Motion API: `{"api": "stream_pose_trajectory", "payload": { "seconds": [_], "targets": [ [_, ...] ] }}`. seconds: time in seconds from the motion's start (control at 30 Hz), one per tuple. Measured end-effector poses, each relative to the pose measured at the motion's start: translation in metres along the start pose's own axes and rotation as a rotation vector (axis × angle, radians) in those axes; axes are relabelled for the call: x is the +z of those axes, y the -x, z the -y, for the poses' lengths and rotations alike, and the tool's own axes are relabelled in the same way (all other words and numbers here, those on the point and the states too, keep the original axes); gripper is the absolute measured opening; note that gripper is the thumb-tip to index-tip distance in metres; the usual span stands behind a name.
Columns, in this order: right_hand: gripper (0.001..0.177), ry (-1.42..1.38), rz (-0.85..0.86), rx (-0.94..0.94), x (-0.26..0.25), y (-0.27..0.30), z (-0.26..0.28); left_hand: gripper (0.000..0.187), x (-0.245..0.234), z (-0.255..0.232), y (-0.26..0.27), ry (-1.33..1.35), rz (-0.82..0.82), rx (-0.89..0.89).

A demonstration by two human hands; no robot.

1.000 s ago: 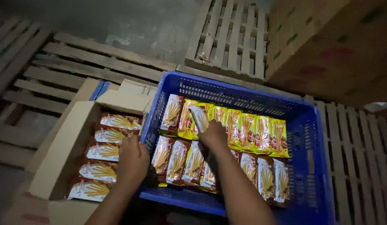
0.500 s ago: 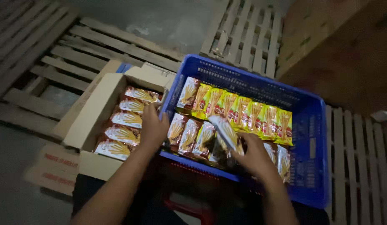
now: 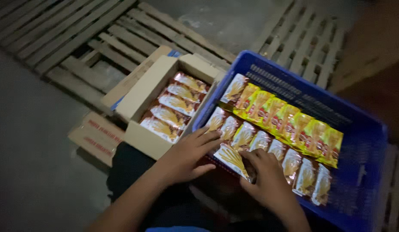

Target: The person transfers individually wrapped snack packets from a cardboard box into a blue plastic crate. They arrange the packets in neat rows within the crate and then close the cardboard box flaps.

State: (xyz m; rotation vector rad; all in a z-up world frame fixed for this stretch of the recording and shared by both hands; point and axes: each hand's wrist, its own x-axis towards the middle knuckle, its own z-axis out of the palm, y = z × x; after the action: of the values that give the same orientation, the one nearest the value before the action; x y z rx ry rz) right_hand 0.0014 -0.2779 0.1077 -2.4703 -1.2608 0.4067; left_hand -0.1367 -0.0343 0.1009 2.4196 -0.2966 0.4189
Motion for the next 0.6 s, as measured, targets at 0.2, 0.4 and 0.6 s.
{"api": "stream_pose_trajectory", "payload": {
  "seconds": [0.2, 0.4, 0.6],
  "targets": [
    [0.066, 0.031, 0.081, -0.056, 0.004, -0.01, 0.032, 0.078, -0.007, 0.009, 0.018, -0.125, 0.131, -0.027],
    [0.065, 0.133, 0.036, -0.146, 0.012, -0.021, 0.038, 0.055, -0.008, 0.028, 0.017, -0.136, 0.087, 0.039],
    [0.064, -0.096, -0.22, -0.29, 0.024, -0.021, 0.02, 0.039, -0.046, 0.056, 0.009, -0.089, 0.043, -0.057]
  ]
}}
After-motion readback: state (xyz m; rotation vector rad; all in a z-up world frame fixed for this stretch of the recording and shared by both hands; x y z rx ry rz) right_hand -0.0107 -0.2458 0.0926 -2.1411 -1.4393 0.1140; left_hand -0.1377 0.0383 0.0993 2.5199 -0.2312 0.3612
